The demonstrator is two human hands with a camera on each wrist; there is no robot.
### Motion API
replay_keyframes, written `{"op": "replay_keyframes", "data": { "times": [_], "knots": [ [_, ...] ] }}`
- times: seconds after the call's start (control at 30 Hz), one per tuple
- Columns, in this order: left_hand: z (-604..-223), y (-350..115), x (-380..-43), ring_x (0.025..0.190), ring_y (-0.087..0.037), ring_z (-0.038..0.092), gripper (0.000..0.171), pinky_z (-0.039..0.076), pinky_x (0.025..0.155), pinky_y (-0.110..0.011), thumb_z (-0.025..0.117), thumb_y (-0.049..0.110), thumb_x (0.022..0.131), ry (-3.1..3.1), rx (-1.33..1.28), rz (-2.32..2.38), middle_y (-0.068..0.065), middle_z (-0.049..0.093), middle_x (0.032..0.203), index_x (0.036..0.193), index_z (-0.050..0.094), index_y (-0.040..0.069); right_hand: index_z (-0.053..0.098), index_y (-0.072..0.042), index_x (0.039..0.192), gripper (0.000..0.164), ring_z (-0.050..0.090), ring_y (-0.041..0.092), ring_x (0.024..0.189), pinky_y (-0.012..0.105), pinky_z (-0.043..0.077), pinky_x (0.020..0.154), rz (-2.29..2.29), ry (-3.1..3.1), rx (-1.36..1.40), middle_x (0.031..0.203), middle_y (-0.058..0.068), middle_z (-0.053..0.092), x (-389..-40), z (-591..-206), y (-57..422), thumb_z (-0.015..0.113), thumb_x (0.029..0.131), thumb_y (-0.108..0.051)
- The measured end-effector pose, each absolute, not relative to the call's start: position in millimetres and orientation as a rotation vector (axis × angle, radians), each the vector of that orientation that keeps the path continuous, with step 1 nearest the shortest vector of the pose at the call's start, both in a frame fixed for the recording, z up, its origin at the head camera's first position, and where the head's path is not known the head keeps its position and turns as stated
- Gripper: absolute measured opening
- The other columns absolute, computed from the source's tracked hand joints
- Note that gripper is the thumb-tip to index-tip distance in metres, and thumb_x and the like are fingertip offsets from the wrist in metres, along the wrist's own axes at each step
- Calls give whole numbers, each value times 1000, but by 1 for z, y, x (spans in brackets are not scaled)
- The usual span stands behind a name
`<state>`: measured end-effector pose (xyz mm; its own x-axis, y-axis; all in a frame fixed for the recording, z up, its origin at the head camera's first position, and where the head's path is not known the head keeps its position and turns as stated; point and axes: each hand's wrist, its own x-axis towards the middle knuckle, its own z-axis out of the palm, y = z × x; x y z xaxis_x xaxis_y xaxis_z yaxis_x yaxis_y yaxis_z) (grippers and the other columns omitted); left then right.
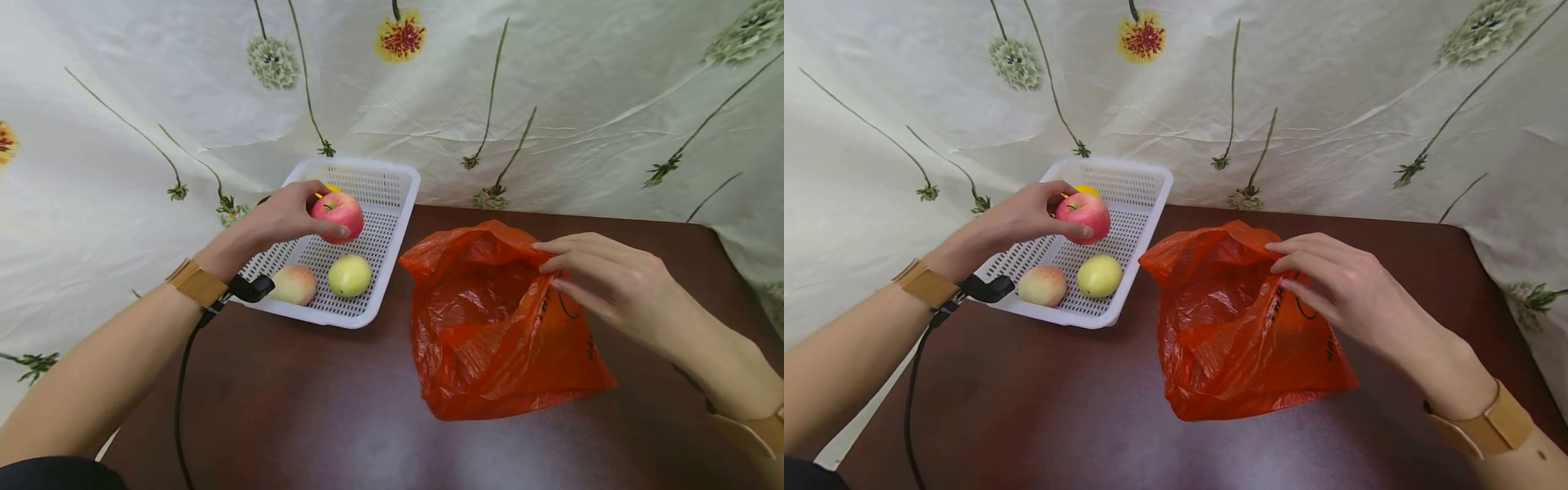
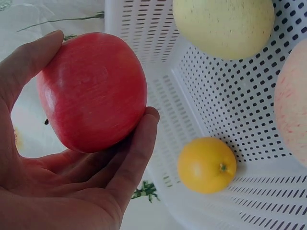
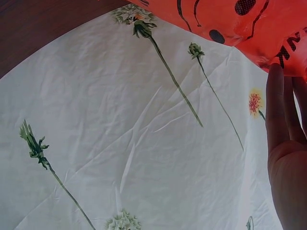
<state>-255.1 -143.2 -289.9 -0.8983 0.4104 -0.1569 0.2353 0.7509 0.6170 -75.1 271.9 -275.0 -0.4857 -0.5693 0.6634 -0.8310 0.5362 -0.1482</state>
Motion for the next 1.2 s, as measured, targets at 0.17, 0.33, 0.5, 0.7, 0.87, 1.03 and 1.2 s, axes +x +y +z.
{"op": "replay_keyframes", "data": {
  "times": [0.17,0.33,0.5,0.7,0.87,1.03,1.2],
  "knots": [
    [-286,-147,-245,95,-20,51,70,49,72,-37,80,52,63,2643,525,906,-1,55,105,117,51,18,69,-7,91,36,61,25,93,16,37,91,631,-2208,1141,108,8,65,-75,-274,270,50,95,-37],
    [-284,-150,-236,95,-20,52,69,49,73,-37,80,53,62,2621,543,943,1,56,105,117,52,20,70,-8,91,36,60,25,94,16,37,91,627,-2220,1131,108,8,65,-74,-274,270,50,95,-38],
    [-284,-152,-229,94,-18,53,70,50,72,-35,81,53,61,2611,535,952,2,56,105,116,52,22,69,-6,92,36,60,25,94,15,37,91,639,-2215,1143,108,8,65,-74,-275,270,50,95,-37],
    [-282,-159,-217,96,-20,52,70,52,72,-36,82,51,61,2568,520,996,1,56,108,117,51,22,70,-6,92,36,60,26,95,16,37,92,641,-2212,1149,108,9,65,-73,-273,268,50,95,-37],
    [-281,-164,-207,97,-19,52,69,52,73,-36,82,50,61,2548,494,1010,2,57,109,117,51,23,69,-7,92,36,60,26,95,16,37,92,640,-2212,1147,109,9,64,-73,-274,268,50,95,-37],
    [-281,-169,-197,100,-20,52,70,52,73,-39,83,47,61,2509,484,1053,2,56,111,119,50,24,69,-7,93,36,60,26,95,16,37,92,639,-2217,1148,109,9,64,-73,-274,269,49,95,-37],
    [-275,-167,-184,102,-21,51,68,52,74,-38,84,40,64,2462,492,1107,0,55,113,120,50,21,69,-7,93,37,60,25,95,15,36,92,631,-2223,1145,109,8,64,-72,-275,270,49,95,-38]
  ]
}}
